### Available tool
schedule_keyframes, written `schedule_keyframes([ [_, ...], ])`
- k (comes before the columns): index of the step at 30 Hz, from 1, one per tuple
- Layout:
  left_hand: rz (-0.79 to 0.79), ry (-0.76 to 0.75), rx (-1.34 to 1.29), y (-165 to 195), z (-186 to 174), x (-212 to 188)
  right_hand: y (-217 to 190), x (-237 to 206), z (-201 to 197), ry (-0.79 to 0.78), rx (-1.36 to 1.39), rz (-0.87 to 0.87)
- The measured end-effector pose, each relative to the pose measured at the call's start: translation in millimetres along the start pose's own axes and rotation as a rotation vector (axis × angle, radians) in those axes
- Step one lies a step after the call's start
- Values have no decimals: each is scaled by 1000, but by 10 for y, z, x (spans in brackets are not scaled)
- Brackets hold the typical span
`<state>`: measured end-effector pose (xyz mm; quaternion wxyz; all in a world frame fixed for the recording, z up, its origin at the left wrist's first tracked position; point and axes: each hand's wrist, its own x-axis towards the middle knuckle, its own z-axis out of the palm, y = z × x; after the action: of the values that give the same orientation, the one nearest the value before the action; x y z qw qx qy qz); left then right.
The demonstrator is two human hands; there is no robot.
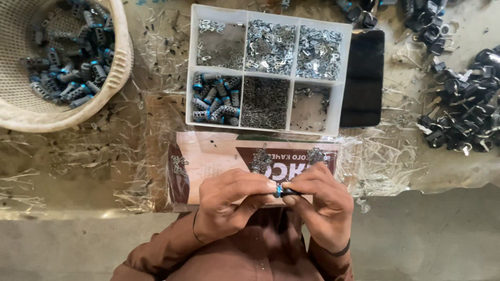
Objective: The person picks small blue plastic clip bodies and metal clamp parts from a compartment organizer box and assembles them together by hand, pressing the parts to fit. Finished assembled keychain clamps are placed on the box lid and nearby surface.
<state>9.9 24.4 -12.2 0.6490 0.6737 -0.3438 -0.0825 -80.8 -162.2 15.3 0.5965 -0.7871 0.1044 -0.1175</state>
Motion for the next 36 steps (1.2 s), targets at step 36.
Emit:
schedule_keyframes([
  [36, -64, -82, -18, -50, -194, -45, 166, -288, 289, 87, 371, 99],
])
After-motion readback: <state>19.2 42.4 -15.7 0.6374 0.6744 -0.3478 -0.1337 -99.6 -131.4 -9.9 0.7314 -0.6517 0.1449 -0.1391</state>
